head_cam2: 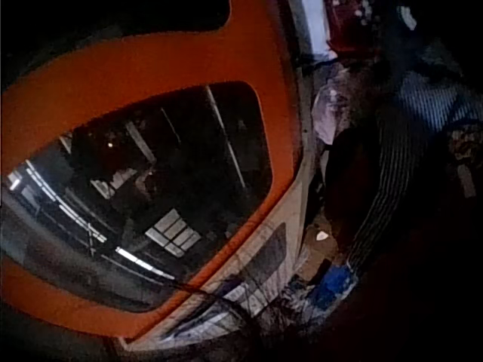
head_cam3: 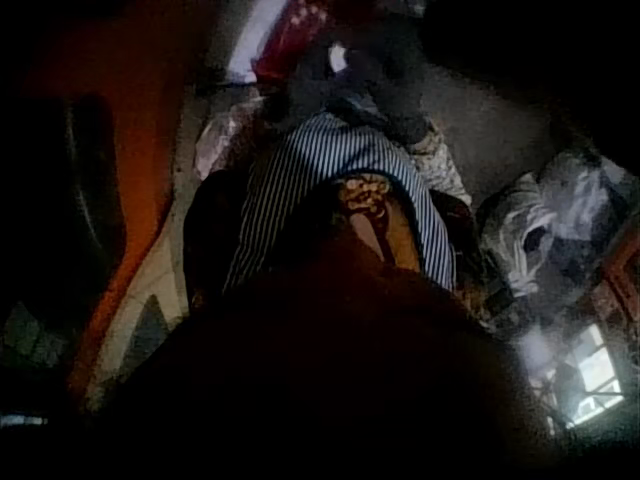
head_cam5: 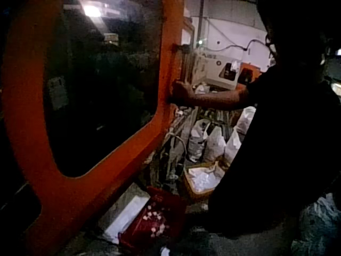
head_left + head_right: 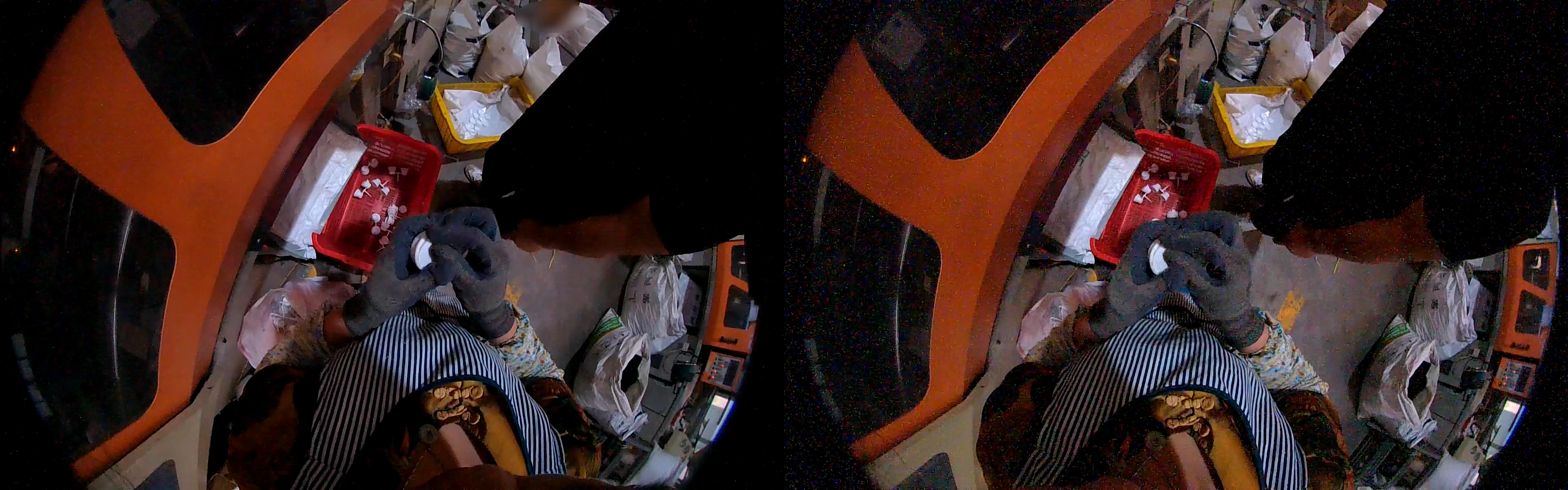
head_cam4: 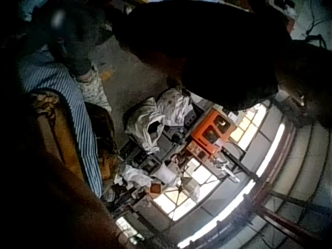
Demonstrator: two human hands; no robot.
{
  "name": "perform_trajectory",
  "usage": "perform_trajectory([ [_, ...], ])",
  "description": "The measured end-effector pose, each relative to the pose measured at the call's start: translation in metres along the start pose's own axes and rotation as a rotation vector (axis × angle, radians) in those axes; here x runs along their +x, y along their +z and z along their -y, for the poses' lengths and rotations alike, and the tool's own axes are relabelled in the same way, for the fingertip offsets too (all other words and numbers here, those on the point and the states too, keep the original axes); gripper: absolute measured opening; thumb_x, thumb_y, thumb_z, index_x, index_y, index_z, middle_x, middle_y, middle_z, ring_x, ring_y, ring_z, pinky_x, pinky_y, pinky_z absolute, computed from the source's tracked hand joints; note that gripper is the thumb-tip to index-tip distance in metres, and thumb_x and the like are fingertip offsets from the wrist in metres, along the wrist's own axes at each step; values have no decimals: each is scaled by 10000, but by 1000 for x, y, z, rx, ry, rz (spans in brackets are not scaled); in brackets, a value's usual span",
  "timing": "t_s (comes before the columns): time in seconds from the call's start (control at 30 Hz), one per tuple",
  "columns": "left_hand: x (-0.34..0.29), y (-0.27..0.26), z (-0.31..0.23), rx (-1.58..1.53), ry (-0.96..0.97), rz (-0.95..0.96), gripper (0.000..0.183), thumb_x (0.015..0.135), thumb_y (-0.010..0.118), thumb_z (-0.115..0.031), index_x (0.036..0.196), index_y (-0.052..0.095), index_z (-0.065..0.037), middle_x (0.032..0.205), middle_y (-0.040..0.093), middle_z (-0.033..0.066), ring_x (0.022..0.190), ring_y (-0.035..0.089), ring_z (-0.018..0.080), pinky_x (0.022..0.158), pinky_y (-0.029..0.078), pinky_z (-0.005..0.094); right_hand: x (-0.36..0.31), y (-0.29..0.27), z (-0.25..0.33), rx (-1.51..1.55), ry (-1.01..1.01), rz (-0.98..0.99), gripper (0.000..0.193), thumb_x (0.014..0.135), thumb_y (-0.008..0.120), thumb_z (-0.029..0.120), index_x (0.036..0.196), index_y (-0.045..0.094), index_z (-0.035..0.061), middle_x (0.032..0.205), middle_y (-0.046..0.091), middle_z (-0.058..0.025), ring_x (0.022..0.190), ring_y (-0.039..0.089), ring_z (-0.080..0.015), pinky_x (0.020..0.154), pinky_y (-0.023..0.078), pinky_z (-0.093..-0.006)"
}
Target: The person picks up white plastic components from a red basket and assembles them by hand. They then place the assembled parts into a yellow basket. The person repeats this process for multiple items.
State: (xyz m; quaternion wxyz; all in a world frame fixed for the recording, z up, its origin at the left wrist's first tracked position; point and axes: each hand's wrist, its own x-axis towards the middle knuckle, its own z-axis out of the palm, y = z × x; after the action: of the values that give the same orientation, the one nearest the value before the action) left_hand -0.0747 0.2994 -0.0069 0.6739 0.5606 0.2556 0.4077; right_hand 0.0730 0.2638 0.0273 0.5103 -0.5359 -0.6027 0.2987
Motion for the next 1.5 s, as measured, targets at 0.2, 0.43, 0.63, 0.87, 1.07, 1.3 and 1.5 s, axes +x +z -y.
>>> perform_trajectory([
  [0.2, 2, -12, -9, 157, 142, 72, 484, 851, 697, -150, 1245, 442, -29, 1166, 525, 130, 1048, 549, 206, 901, 453, 346, 17, -13, 7, -44, -96, 56, 470, 807, 700, 146, 1252, 578, 52, 1275, 541, -156, 1168, 528, -285, 997, 418, -379],
  [0.43, 2, -13, -12, 13, 158, 71, 346, 873, 653, -87, 1173, 490, -33, 1115, 564, 106, 990, 569, 183, 854, 470, 324, 11, -11, 12, 308, 258, 281, 496, 899, 571, 132, 1352, 435, -15, 1337, 501, -162, 1257, 471, -276, 1068, 350, -386],
  [0.63, -1, 5, -5, -47, 63, -215, 187, 914, 593, -91, 1083, 534, -37, 995, 584, 77, 933, 574, 156, 809, 477, 293, 8, 2, 20, 146, 183, 193, 422, 929, 503, 152, 1324, 482, 4, 1315, 524, -168, 1247, 484, -296, 1066, 347, -389],
  [0.87, 1, 12, 15, 29, 102, -422, 134, 921, 592, -97, 1029, 552, -29, 950, 565, 59, 892, 564, 143, 772, 480, 278, 10, 10, 13, 22, 147, 155, 380, 952, 464, 184, 1293, 528, 28, 1316, 531, -159, 1237, 488, -312, 1058, 353, -393],
  [1.07, 6, 5, 33, 196, 125, -361, 245, 929, 582, -134, 1139, 527, -21, 1064, 560, 112, 984, 573, 197, 848, 477, 306, 10, 12, -4, 31, 145, 90, 381, 940, 485, 200, 1282, 551, 47, 1280, 546, -176, 1205, 496, -341, 1032, 375, -409],
  [1.3, 10, -17, 37, 96, -112, -105, 485, 966, 528, -201, 1372, 357, 2, 1252, 503, 166, 1082, 564, 246, 897, 485, 331, 15, -3, 6, -408, -166, 113, 479, 798, 662, 194, 1269, 589, 144, 1210, 556, -146, 1110, 530, -334, 944, 423, -437],
  [1.5, 18, -6, 12, -60, -76, -171, 417, 1016, 399, -336, 1247, 476, 2, 1075, 598, 133, 968, 606, 234, 841, 510, 325, 18, -5, 9, -502, -247, 136, 517, 769, 694, 251, 1258, 585, 123, 1178, 558, -130, 1074, 523, -328, 925, 419, -446],
])
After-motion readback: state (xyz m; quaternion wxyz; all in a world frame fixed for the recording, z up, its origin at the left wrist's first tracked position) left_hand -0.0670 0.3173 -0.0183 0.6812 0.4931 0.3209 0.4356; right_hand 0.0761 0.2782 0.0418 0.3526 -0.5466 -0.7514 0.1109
